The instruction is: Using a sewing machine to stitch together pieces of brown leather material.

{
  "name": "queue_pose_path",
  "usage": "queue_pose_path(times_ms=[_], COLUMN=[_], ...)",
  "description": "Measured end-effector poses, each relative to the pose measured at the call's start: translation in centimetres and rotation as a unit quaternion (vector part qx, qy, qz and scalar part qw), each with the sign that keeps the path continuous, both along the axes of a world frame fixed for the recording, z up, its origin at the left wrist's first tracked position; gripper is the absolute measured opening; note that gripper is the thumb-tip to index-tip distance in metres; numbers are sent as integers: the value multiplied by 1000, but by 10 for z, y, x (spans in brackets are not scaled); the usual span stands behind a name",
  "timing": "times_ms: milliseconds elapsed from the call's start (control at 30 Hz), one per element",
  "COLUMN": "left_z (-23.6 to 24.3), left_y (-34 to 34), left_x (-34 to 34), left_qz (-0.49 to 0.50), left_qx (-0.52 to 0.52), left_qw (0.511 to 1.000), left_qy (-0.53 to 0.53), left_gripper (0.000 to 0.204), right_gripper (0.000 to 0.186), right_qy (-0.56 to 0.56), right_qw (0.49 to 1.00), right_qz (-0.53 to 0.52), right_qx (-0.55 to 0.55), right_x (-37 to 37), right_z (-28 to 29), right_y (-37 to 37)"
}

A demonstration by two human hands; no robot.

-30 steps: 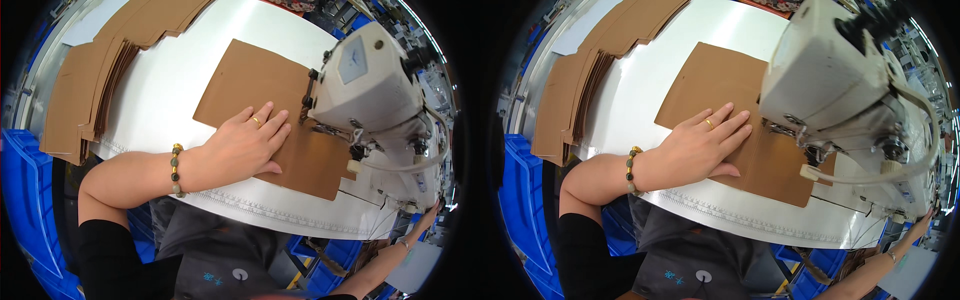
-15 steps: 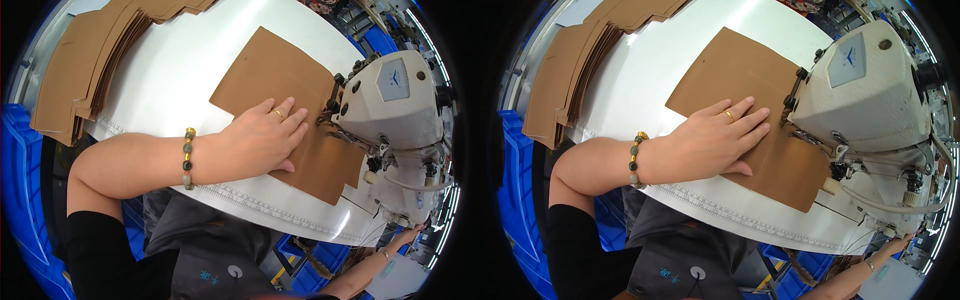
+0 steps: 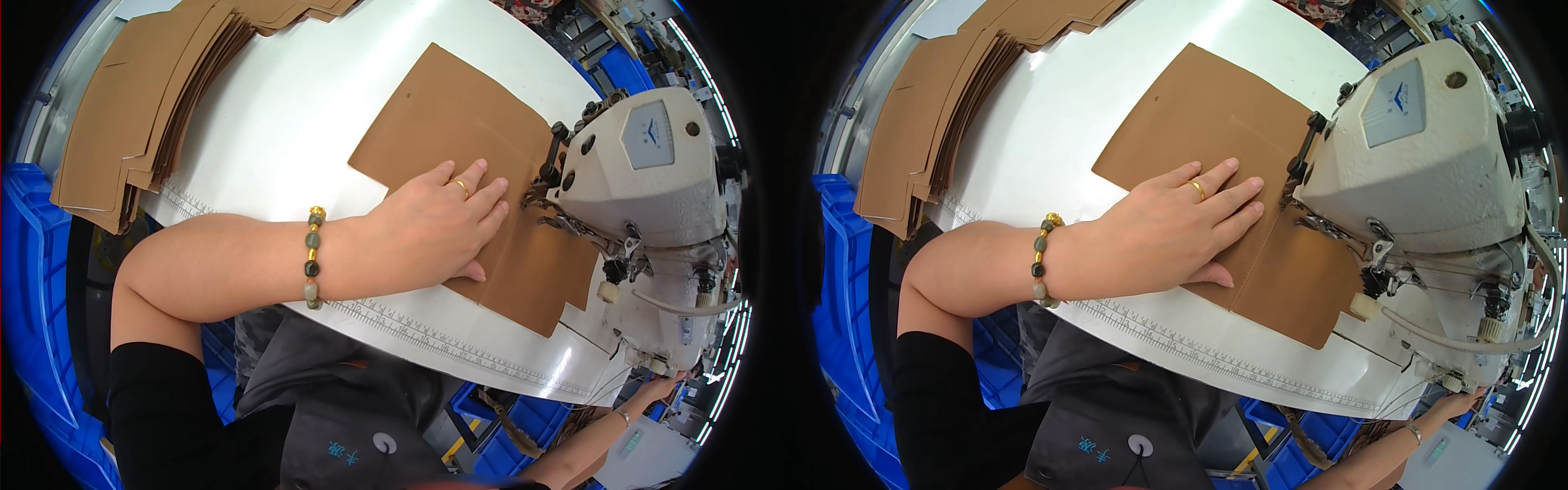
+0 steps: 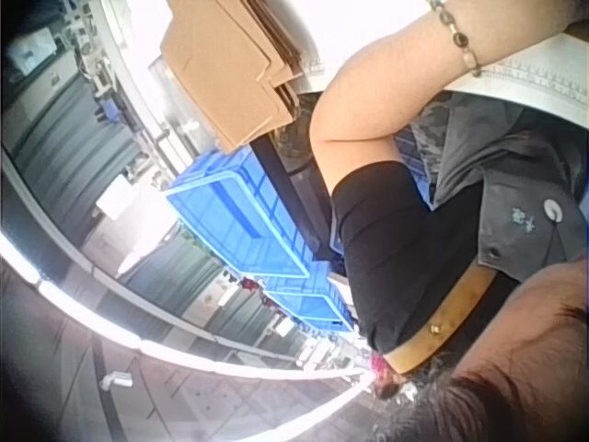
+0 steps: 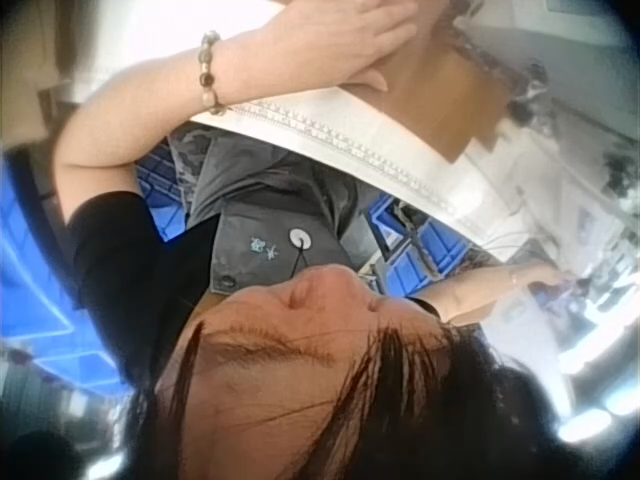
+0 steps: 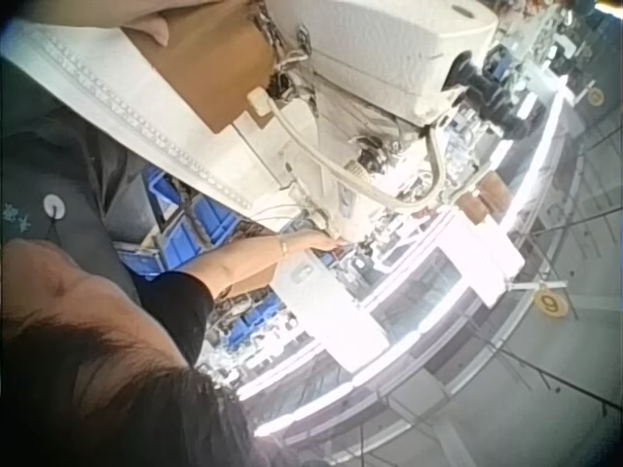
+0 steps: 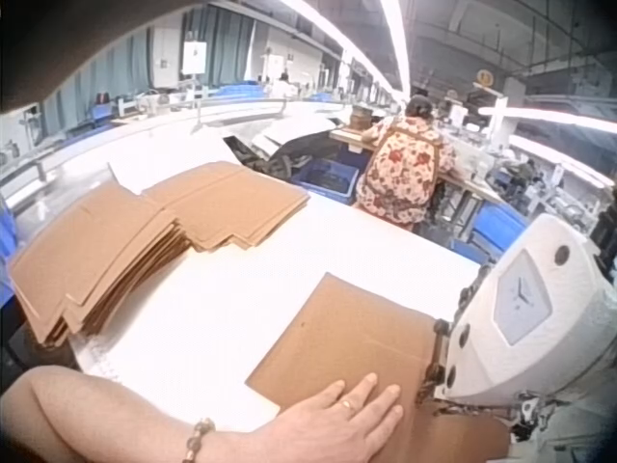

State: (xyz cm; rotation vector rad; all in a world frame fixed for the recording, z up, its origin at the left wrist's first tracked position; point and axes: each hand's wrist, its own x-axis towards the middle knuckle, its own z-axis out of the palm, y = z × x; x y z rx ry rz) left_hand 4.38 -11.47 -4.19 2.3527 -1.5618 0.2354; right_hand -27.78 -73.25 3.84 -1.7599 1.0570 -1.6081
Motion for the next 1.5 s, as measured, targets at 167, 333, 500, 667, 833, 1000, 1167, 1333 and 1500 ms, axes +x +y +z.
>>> queue_pose_path(times_ms=[167,333,500,667,833,1000,1167,1333,1500], left_z=[-2,3,4,7,13,14,15,16,16], left_y=[1,7,-5,4,-1,0,2,2,1], left_x=[1,-1,0,2,1,2,2,1,1], left_qz=[-3,10,-14,-5,-4,-5,-2,-2,0], left_qx=[-14,-5,-12,7,23,27,34,30,39], left_qw=[1000,1000,1000,1000,1000,1000,999,1000,999], left_qy=[3,6,5,2,7,-1,-1,1,-3], left_gripper=[73,73,73,74,75,75,74,74,74], right_gripper=[58,38,16,52,76,88,82,78,60], right_qy=[92,109,253,457,439,468,468,434,433], right_qw=[996,933,826,659,671,672,667,647,675], right_qz=[-1,-131,288,441,415,495,510,470,514], right_qx=[-2,-316,-412,-403,-430,-290,-275,-415,-305], right_x=[-40,7,99,197,214,219,224,219,222], right_z=[10,14,-14,-17,-42,-54,-61,-77,-74], right_y=[-41,87,282,371,378,377,379,361,360])
